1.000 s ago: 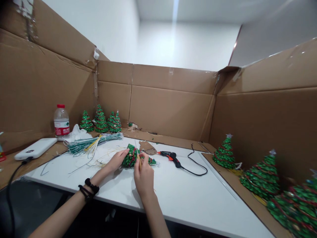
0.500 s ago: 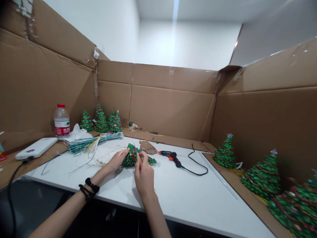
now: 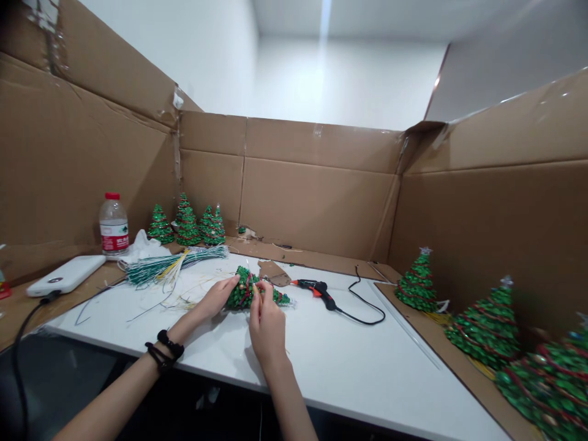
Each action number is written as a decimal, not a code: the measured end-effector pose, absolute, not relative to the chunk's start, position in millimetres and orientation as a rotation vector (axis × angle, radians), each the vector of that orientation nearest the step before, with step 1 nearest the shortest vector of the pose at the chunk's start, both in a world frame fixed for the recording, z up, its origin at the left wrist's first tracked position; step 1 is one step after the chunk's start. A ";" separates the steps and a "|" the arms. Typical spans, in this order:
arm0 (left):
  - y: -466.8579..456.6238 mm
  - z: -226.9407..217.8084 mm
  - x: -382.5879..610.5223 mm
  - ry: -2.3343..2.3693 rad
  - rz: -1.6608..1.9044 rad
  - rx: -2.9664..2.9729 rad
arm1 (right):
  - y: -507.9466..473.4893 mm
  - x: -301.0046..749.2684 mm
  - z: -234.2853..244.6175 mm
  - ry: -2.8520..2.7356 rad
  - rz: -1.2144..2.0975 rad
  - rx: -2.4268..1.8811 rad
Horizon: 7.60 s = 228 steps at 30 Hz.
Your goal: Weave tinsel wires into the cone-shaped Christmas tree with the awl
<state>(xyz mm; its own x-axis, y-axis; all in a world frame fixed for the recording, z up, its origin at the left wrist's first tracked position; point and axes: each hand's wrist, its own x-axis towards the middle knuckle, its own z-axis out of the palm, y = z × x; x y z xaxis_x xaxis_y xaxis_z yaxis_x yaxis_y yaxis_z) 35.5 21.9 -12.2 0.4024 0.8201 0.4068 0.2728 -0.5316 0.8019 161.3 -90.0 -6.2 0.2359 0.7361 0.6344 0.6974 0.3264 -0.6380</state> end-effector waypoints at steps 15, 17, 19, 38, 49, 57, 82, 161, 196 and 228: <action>16.0 -8.5 33.8 0.934 1.055 2.064 | -91.0 161.0 -5.0 -1.505 -0.020 -1.391; 14.4 -7.1 33.8 0.944 1.041 2.065 | -90.6 160.8 -5.2 -1.515 -0.035 -1.386; 13.4 -6.2 33.9 0.951 1.033 2.070 | -90.4 160.6 -5.1 -1.523 -0.036 -1.389; 15.0 -7.3 33.9 0.967 1.023 2.086 | -88.3 160.3 -7.7 -1.555 -0.026 -1.367; 13.8 -7.4 34.0 0.976 1.036 2.083 | -88.7 159.2 -8.9 -1.517 -0.082 -1.334; 15.5 -9.8 33.2 0.976 1.029 2.082 | -86.5 157.9 -14.2 -1.730 -0.204 -1.554; 19.6 -13.7 33.4 0.973 1.019 2.087 | -96.4 145.5 -5.2 -2.193 -0.124 -1.759; 15.6 -11.5 32.7 0.958 1.003 2.099 | -97.5 144.8 -4.7 -2.123 -0.002 -1.802; 14.8 -9.9 32.1 0.961 1.002 2.147 | -96.9 144.8 -5.1 -2.136 -0.034 -1.821; 14.6 -10.7 32.7 0.964 1.001 2.152 | -98.0 145.0 -6.2 -2.121 -0.040 -1.807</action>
<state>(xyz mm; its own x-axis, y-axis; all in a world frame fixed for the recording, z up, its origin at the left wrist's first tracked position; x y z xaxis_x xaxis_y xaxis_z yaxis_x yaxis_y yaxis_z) 32.7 14.6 -10.7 0.4595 0.7946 0.3968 0.3661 -0.5766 0.7304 145.0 -98.0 -6.2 -0.1227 0.9513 0.2827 0.9614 0.1847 -0.2042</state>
